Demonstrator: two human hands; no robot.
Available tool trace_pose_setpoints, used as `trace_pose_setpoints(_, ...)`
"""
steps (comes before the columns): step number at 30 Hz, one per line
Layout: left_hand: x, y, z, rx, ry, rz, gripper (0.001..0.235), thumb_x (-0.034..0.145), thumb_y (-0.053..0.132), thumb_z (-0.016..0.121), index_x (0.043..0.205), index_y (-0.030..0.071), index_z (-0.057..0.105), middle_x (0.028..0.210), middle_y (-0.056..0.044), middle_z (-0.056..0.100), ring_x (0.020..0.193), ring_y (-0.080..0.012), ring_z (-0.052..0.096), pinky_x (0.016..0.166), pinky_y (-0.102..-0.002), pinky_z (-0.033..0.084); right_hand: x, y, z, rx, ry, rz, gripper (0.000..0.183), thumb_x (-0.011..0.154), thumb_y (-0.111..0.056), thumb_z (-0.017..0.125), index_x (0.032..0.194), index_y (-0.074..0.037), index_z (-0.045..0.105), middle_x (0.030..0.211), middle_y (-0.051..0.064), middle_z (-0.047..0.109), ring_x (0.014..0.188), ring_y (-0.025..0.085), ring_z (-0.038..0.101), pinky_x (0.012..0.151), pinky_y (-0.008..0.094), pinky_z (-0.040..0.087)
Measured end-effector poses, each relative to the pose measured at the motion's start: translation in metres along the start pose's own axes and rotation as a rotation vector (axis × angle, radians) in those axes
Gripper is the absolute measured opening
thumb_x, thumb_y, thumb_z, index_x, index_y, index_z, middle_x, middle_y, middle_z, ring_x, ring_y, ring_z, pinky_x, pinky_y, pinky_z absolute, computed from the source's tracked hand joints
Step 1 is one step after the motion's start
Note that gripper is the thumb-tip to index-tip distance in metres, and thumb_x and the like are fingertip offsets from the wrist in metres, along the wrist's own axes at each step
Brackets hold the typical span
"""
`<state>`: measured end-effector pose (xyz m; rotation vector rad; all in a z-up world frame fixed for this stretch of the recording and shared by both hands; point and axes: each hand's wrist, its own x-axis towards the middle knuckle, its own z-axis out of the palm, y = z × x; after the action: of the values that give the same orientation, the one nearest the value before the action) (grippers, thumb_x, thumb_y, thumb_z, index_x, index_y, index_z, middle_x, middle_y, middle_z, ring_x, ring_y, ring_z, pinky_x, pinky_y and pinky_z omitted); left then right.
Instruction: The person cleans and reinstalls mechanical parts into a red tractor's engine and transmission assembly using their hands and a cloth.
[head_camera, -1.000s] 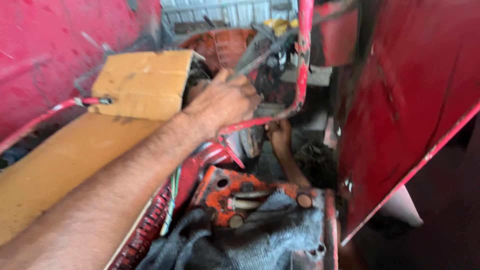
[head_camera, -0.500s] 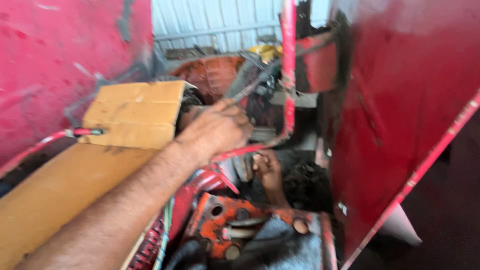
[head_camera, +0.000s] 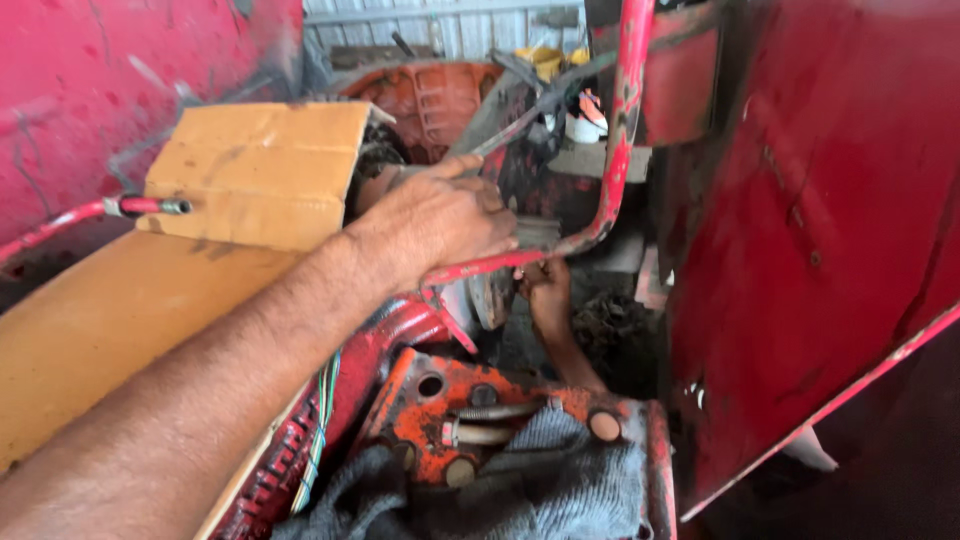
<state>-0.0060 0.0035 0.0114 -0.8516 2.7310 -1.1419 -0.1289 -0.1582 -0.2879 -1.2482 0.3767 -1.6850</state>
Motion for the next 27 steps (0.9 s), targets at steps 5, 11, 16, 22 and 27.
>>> trace_pose_setpoints(5,0.000,0.000,0.002,-0.045,0.108,0.009,0.020,0.074,0.022,0.067,0.093,0.013,0.067,0.088,-0.005,0.069,0.099,-0.0245,0.069,0.104,-0.046,0.045,-0.003,-0.012,0.007,-0.084,0.120,0.112,0.007,0.099,-0.017,0.062,0.098,-0.011,0.059,0.068,-0.003,0.055,0.051,0.005,0.040,0.046,0.025,0.029)
trace_pose_setpoints(11,-0.002,0.003,0.002,-0.147,0.026,-0.110,0.021,0.083,0.028,0.062,0.092,0.010,0.068,0.088,-0.009,0.071,0.091,-0.0313,0.071,0.077,-0.043,0.058,0.004,-0.006,0.006,0.003,-0.085,-0.188,0.014,0.110,-0.016,0.055,0.100,-0.009,0.060,0.082,-0.002,0.058,0.074,0.009,0.052,0.068,0.026,0.042)
trace_pose_setpoints(16,0.004,0.003,0.002,-0.193,0.008,-0.182,0.026,0.098,0.032,0.056,0.093,0.010,0.069,0.091,-0.009,0.072,0.089,-0.0326,0.071,0.075,-0.046,0.057,0.012,0.017,-0.007,-0.097,0.073,-0.061,0.012,0.105,-0.017,0.057,0.095,-0.011,0.062,0.073,-0.002,0.057,0.061,0.009,0.046,0.055,0.027,0.035)
trace_pose_setpoints(22,0.001,0.003,-0.002,-0.201,0.073,-0.144,0.024,0.096,0.031,0.057,0.092,0.010,0.069,0.091,-0.008,0.072,0.090,-0.0322,0.071,0.078,-0.045,0.057,0.002,0.004,-0.002,-0.023,0.028,0.064,0.011,0.102,-0.022,0.062,0.102,-0.011,0.063,0.069,-0.004,0.056,0.057,0.005,0.043,0.052,0.023,0.033)
trace_pose_setpoints(27,-0.001,0.004,-0.001,-0.180,0.002,-0.152,0.023,0.095,0.028,0.056,0.092,0.009,0.069,0.092,-0.010,0.072,0.092,-0.0322,0.071,0.082,-0.044,0.056,-0.006,-0.014,0.007,-0.043,0.068,0.094,0.016,0.103,-0.026,0.063,0.099,-0.011,0.059,0.069,-0.005,0.053,0.054,0.005,0.042,0.049,0.024,0.032)
